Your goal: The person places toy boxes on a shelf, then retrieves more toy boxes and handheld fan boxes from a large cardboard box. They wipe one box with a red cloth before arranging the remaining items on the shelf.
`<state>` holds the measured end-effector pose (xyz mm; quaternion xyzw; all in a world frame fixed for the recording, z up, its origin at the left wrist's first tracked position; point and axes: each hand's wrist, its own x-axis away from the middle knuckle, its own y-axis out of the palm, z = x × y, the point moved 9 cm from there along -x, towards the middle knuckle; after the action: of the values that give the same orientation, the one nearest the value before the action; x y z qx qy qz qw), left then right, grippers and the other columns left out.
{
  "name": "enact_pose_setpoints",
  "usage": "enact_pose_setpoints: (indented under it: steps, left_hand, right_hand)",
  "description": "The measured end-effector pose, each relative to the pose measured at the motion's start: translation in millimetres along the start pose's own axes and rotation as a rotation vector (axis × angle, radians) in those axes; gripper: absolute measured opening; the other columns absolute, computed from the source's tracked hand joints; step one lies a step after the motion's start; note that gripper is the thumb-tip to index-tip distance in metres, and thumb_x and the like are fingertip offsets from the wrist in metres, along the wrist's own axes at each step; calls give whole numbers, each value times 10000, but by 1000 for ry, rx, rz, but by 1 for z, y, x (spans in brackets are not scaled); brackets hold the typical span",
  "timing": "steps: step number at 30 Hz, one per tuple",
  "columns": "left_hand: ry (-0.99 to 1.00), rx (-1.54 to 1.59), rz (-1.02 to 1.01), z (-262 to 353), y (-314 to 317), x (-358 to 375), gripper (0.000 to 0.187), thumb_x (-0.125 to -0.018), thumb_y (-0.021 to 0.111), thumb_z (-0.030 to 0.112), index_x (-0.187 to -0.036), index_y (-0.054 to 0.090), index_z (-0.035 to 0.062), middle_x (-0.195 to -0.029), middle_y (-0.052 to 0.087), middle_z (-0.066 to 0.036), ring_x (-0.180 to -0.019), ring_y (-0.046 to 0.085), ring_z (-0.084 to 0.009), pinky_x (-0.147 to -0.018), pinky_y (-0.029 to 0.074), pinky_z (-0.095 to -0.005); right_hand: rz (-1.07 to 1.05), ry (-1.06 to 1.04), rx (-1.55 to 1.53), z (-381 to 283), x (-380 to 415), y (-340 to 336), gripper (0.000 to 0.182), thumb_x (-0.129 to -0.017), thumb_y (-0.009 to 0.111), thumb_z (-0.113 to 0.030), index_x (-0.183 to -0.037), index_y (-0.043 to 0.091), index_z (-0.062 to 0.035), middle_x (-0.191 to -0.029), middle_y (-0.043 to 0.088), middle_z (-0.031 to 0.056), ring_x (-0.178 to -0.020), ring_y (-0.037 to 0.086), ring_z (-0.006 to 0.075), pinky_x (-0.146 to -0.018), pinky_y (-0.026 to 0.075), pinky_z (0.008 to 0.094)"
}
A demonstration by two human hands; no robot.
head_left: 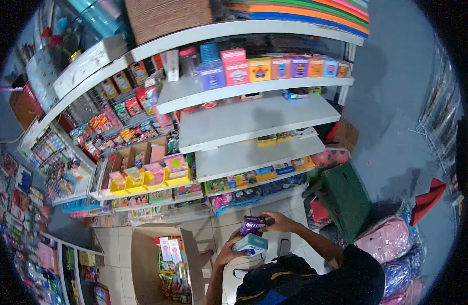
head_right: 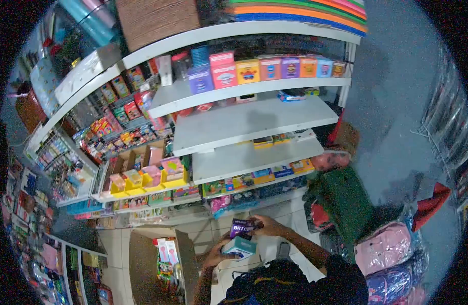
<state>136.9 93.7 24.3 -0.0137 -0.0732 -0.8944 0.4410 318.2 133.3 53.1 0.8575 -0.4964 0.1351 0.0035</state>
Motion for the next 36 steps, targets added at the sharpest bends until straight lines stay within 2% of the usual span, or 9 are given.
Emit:
enact_pose_setpoints:
  steps: [4, 5, 6, 8, 14, 16, 19, 27, 36]
  left_hand:
    - [177, 64, 121, 27, 20, -48, 575, -623, 833, 95, -1149, 612, 24, -1460, 328, -139, -1352, 316, -282, -1059, 326, -394]
    - [203, 134, 146, 51, 33, -58, 531, -643, 811, 83, -1131, 614, 13, -1465, 319, -142, -1356, 310, -277, -1054, 326, -387]
    - [157, 214, 188, 32, 34, -70, 505, -657, 784, 63, -1128, 609, 15, -1427, 355, -142, -1304, 372, -256, -1021, 364, -373]
    - [121, 367, 275, 15, 42, -90, 482, -677, 745, 33, -1133, 589, 17, -1329, 446, -132, -1194, 480, -220, -959, 424, -351]
    - [155, 439, 470, 18, 69, -130, 469, -713, 696, 0, -1151, 527, 19, -1016, 643, -54, -930, 625, -178, -849, 483, -316]
    - [200, 446, 532, 24, 75, -144, 448, -715, 690, -10, -1135, 539, 26, -1010, 648, -57, -914, 631, -172, -837, 487, -312]
    - [201, 404, 636, 26, 75, -155, 445, -713, 708, -8, -1124, 543, 33, -1010, 650, -48, -912, 628, -166, -831, 487, -310]
    - [166, 356, 663, 19, 56, -163, 431, -720, 714, -13, -1113, 547, 47, -1015, 632, -35, -930, 597, -152, -866, 455, -314]
    - [166, 415, 653, 9, 18, -175, 437, -736, 702, -9, -1138, 541, 41, -1014, 632, -49, -897, 621, -160, -818, 495, -319]
  right_hand:
    - [164, -103, -2, -10, 18, -103, 688, -727, 812, -212, -1297, 466, -43, -1210, 558, 101, -1121, 535, 196, -943, 462, 356]
    - [235, -116, 31, -34, 29, -133, 694, -714, 822, -211, -1287, 472, -39, -1206, 557, 94, -1141, 522, 195, -950, 462, 357]
    - [302, -131, 67, -65, 43, -164, 699, -701, 833, -209, -1278, 479, -35, -1202, 555, 88, -1161, 509, 193, -957, 462, 357]
    - [465, -272, -112, -91, 63, -231, 671, -707, 828, -175, -1264, 481, -37, -1176, 561, 76, -1143, 523, 187, -971, 458, 348]
    - [781, -765, 205, -240, 111, -375, 573, -779, 745, -43, -1257, 429, -29, -1196, 557, 116, -1093, 575, 189, -955, 473, 334]
    - [796, -958, 160, -279, 113, -402, 535, -787, 730, -26, -1236, 438, -22, -1185, 563, 115, -1095, 577, 194, -974, 457, 340]
    - [862, -1105, 362, -330, 108, -430, 512, -782, 729, -25, -1214, 453, -13, -1211, 537, 129, -1142, 546, 207, -988, 451, 342]
    - [878, -1059, 515, -383, 60, -475, 506, -799, 668, 63, -1257, 464, -4, -1240, 533, 118, -1150, 539, 190, -1006, 433, 311]
    - [838, -962, 472, -395, 14, -503, 501, -823, 655, 39, -1279, 453, -10, -1258, 518, 117, -1167, 530, 189, -1008, 440, 317]
